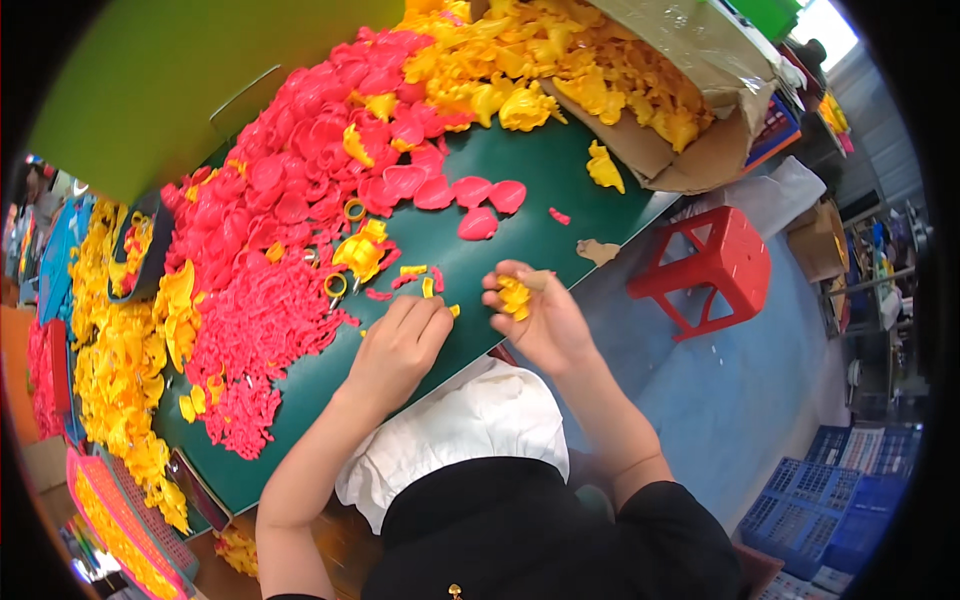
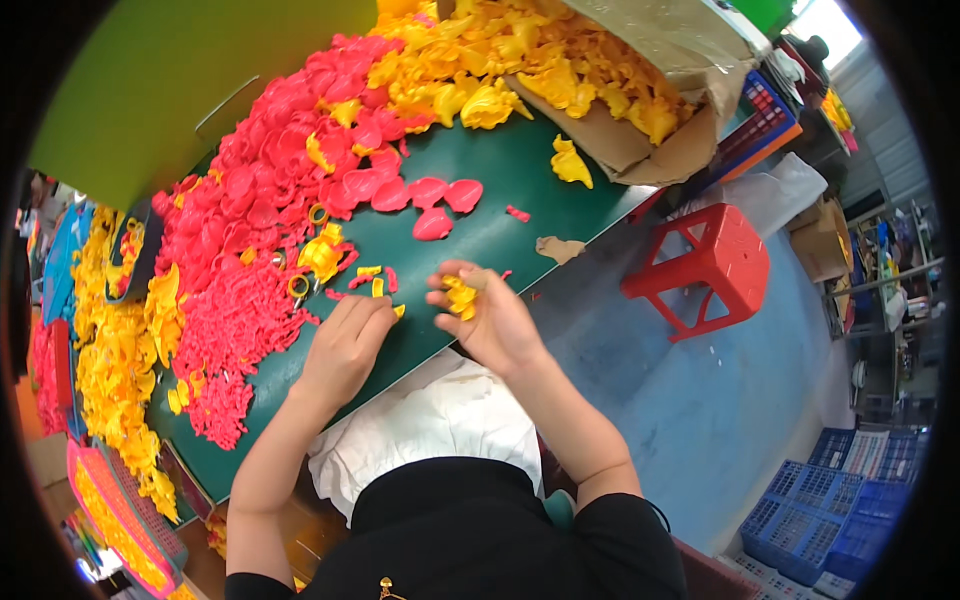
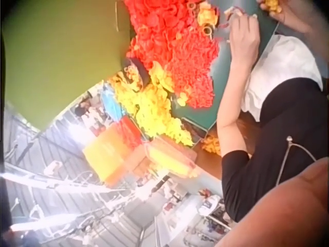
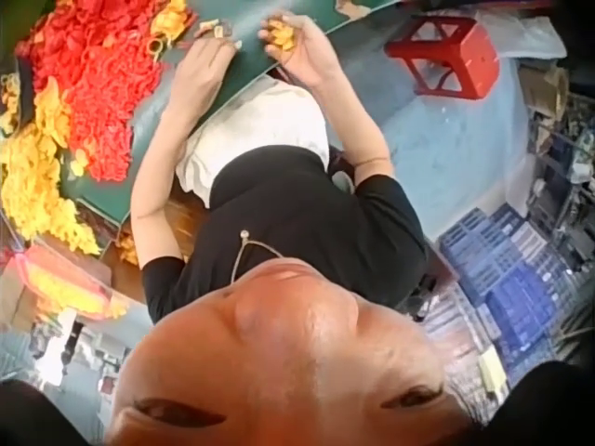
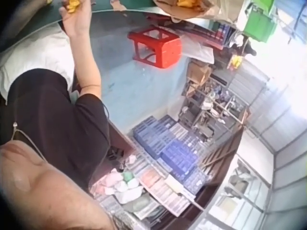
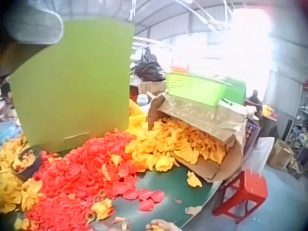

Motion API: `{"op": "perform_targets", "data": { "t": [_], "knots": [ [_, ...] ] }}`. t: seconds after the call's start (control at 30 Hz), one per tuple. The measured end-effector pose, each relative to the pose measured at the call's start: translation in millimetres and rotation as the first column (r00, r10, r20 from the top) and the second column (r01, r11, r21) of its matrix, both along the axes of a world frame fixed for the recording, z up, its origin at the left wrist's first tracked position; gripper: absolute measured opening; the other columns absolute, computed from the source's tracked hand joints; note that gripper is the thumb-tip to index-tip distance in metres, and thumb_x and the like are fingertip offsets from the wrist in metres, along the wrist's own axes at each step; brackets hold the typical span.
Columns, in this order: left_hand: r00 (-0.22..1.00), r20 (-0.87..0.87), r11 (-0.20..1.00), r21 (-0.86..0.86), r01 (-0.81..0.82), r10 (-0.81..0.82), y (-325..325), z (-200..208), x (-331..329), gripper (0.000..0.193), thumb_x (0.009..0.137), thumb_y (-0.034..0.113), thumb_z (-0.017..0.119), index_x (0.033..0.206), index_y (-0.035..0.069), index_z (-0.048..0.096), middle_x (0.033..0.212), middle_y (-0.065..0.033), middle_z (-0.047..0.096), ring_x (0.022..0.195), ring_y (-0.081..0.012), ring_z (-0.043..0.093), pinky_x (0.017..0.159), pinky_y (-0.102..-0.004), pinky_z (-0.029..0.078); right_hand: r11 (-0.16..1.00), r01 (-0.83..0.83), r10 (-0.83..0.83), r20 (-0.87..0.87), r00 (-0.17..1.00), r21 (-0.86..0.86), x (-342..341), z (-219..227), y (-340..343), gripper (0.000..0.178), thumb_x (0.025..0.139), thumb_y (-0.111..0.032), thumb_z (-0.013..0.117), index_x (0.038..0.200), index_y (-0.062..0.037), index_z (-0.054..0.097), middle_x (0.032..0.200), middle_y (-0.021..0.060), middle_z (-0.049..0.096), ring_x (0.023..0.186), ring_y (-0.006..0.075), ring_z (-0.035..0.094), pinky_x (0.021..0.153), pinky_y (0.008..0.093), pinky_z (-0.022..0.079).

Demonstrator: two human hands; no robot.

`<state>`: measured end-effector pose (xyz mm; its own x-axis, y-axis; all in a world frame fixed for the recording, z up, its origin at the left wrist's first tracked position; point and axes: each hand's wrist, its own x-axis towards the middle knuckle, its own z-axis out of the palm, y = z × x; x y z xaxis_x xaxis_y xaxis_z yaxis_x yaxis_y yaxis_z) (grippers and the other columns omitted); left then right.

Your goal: Assembling small pink and yellow rubber toy components at a factory workbench.

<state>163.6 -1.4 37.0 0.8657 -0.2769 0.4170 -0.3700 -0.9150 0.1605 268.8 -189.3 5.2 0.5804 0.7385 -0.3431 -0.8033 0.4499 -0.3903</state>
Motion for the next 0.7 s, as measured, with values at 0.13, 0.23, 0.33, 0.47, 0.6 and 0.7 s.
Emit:
{"op": "perform_targets", "data": {
  "t": [0.13,0.23,0.33,0.47,0.6,0.7],
  "knots": [
    [0.985,0.151,0.978,-0.174,0.113,-0.087,-25,21,9,0.027,0.071,0.003,0.062,0.098,0.002,0.059,0.096,-0.0085,0.061,0.089,-0.0246,0.058,0.074,-0.0315,0.052,0.979,-0.072,0.09,-0.088,0.992,0.188,-20,11,19,0.032,0.099,-0.029,0.045,0.115,-0.0043,0.059,0.113,0.0106,0.062,0.104,0.0225,0.062,0.091,0.0351,0.051],
    [0.997,-0.057,0.989,-0.139,0.051,-0.059,-35,20,32,0.038,0.071,0.002,0.065,0.108,0.001,0.061,0.107,-0.0104,0.063,0.092,-0.0284,0.057,0.081,-0.0364,0.049,0.954,0.058,0.025,-0.274,0.961,0.293,-11,11,30,0.032,0.1,-0.033,0.047,0.109,-0.0057,0.061,0.109,0.0099,0.064,0.107,0.0226,0.06,0.094,0.0408,0.05],
    [0.992,0.122,0.992,-0.127,0.03,-0.014,-46,21,42,0.051,0.068,0.005,0.064,0.119,0.002,0.057,0.118,-0.0103,0.058,0.093,-0.0247,0.055,0.084,-0.0352,0.049,0.899,0.111,-0.016,-0.221,0.975,0.424,0,-4,32,0.03,0.1,-0.031,0.048,0.108,-0.0049,0.062,0.112,0.0112,0.064,0.108,0.0218,0.06,0.094,0.0368,0.05],
    [0.985,0.172,0.962,-0.272,0.038,0.01,-44,35,22,0.054,0.072,0.004,0.068,0.125,0.004,0.055,0.126,-0.0117,0.054,0.103,-0.0289,0.055,0.09,-0.038,0.047,0.959,0.119,-0.063,-0.216,0.974,0.259,28,-6,31,0.022,0.1,-0.026,0.051,0.106,-0.0075,0.06,0.099,0.0073,0.064,0.081,0.0157,0.063,0.072,0.027,0.054],
    [0.991,0.098,0.945,-0.323,-0.06,0.096,-30,23,-16,0.051,0.075,0.001,0.066,0.125,0.004,0.055,0.12,-0.0112,0.057,0.099,-0.0282,0.057,0.086,-0.0376,0.047,0.932,0.299,-0.205,0.379,0.902,-0.206,87,43,25,0.021,0.098,-0.029,0.057,0.101,-0.0089,0.06,0.076,-0.0013,0.056,0.053,0.0035,0.042,0.043,0.0152,0.032],
    [0.976,-0.132,0.905,-0.371,-0.209,0.171,-25,16,-40,0.046,0.076,-0.002,0.065,0.12,0.004,0.057,0.104,-0.0104,0.065,0.093,-0.0282,0.06,0.082,-0.0392,0.047,0.603,0.726,0.406,0.911,0.076,-0.329,160,26,22,0.025,0.092,-0.026,0.065,0.092,-0.0011,0.065,0.068,0.0035,0.059,0.059,0.0136,0.056,0.054,0.0285,0.043]
  ]
}}
